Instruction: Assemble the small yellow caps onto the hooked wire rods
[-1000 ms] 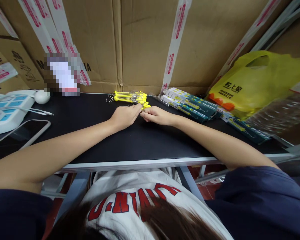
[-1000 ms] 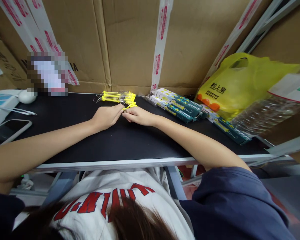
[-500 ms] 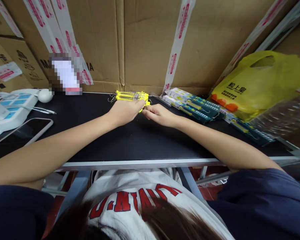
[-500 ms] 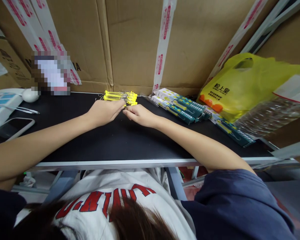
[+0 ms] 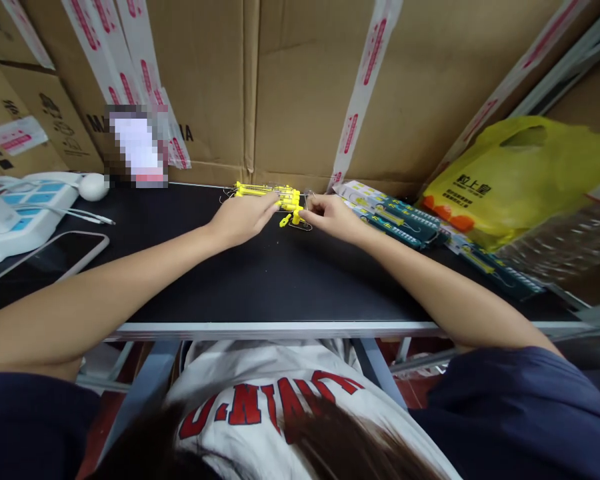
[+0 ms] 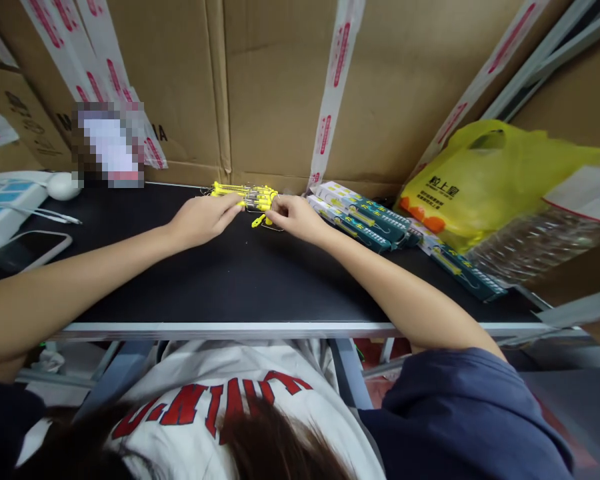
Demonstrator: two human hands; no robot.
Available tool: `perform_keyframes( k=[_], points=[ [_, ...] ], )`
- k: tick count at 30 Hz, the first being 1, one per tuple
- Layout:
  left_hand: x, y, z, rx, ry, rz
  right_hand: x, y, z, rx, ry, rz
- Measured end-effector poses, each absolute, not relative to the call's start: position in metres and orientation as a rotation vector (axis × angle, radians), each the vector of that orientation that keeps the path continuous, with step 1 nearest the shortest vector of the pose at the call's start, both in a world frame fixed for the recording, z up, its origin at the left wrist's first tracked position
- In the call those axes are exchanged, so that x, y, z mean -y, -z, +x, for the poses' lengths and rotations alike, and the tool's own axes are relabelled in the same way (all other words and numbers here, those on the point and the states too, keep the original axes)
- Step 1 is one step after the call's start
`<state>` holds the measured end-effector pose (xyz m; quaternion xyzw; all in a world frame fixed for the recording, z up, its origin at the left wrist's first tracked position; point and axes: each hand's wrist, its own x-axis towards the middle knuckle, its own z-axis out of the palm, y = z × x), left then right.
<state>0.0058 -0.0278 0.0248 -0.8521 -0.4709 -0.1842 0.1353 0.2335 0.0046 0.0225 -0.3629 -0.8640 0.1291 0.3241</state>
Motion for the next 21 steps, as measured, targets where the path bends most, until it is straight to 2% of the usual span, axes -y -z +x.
perform_keyframes(
  k=[7, 14, 21],
  points=[
    [0.021, -0.019, 0.000, 1.322, 0.524, -2.537, -0.011, -0.026, 0.241, 2.259, -0.305, -1.229],
    [0.020, -0.016, 0.001, 1.264, 0.619, -2.567, -0.027, -0.030, 0.260, 2.223, 0.079, -1.617],
    [0.020, -0.017, 0.001, 1.278, 0.804, -2.715, -0.035, -0.023, 0.261, 2.436, -0.144, -1.679]
  ],
)
